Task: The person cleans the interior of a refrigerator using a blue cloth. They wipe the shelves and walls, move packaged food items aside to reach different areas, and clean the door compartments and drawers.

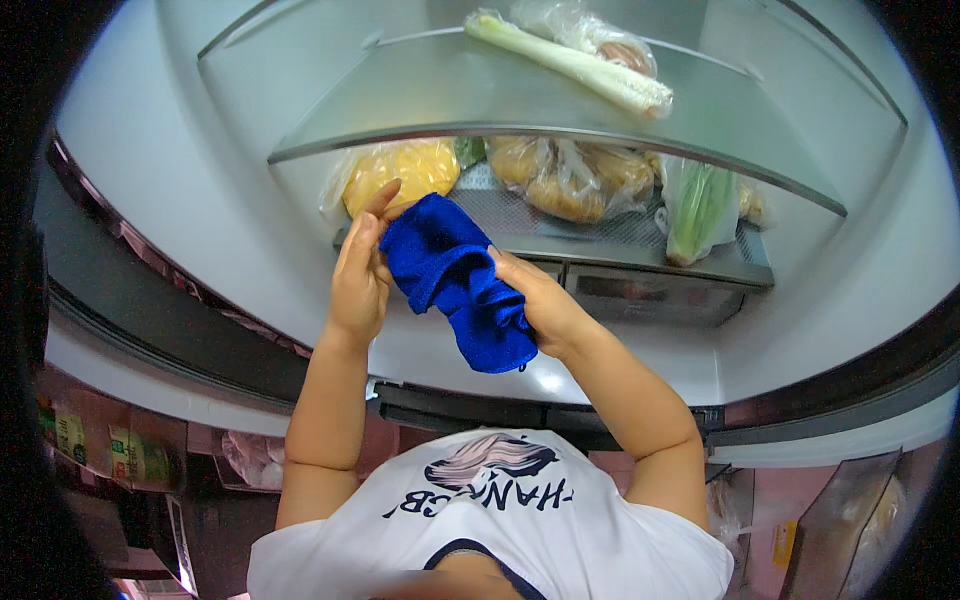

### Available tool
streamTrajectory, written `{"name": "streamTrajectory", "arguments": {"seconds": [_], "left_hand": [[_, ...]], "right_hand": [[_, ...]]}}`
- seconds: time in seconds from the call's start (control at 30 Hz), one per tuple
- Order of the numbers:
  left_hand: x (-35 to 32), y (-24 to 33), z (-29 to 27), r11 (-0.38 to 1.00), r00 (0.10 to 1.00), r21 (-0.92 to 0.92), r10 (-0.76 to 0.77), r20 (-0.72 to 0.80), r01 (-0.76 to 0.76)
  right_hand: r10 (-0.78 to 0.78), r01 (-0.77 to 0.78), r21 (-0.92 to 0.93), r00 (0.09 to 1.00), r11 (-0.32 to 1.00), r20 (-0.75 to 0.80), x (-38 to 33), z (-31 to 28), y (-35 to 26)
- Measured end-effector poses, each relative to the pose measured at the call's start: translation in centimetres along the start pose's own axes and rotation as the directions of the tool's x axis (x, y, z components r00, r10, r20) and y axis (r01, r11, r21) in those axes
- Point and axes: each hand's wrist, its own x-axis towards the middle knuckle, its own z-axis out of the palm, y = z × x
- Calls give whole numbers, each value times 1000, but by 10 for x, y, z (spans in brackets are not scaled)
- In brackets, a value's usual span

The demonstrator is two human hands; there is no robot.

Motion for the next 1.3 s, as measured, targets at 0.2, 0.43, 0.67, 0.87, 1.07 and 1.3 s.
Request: {"name": "streamTrajectory", "arguments": {"seconds": [0.2, 0.43, 0.67, 0.87, 1.07, 1.3], "left_hand": [[-19, -18, -20, 979, 978, -21, -204, 39, 205], [-29, -16, -19, 975, 974, 7, -224, 29, 224], [-35, -8, -17, 989, 993, 137, -66, 98, 52], [-30, -26, -41, 903, 971, 421, 166, -171, -81], [-57, -40, -27, 824, 849, 358, -511, 134, 439], [-54, -45, -9, 969, 970, -49, -239, 47, 242]], "right_hand": [[81, -127, 307, 984, 943, 160, 10, -17, 32], [59, -70, 131, 995, 989, 86, 5, 4, 23], [33, -23, -127, 996, 992, 78, 4, 5, 26], [-247, 230, -487, 968, 842, 30, 6, -10, 24], [-180, 131, -269, 969, 954, -168, 6, 0, 27], [-331, 293, -650, 941, 701, 68, 0, 14, 31]]}}
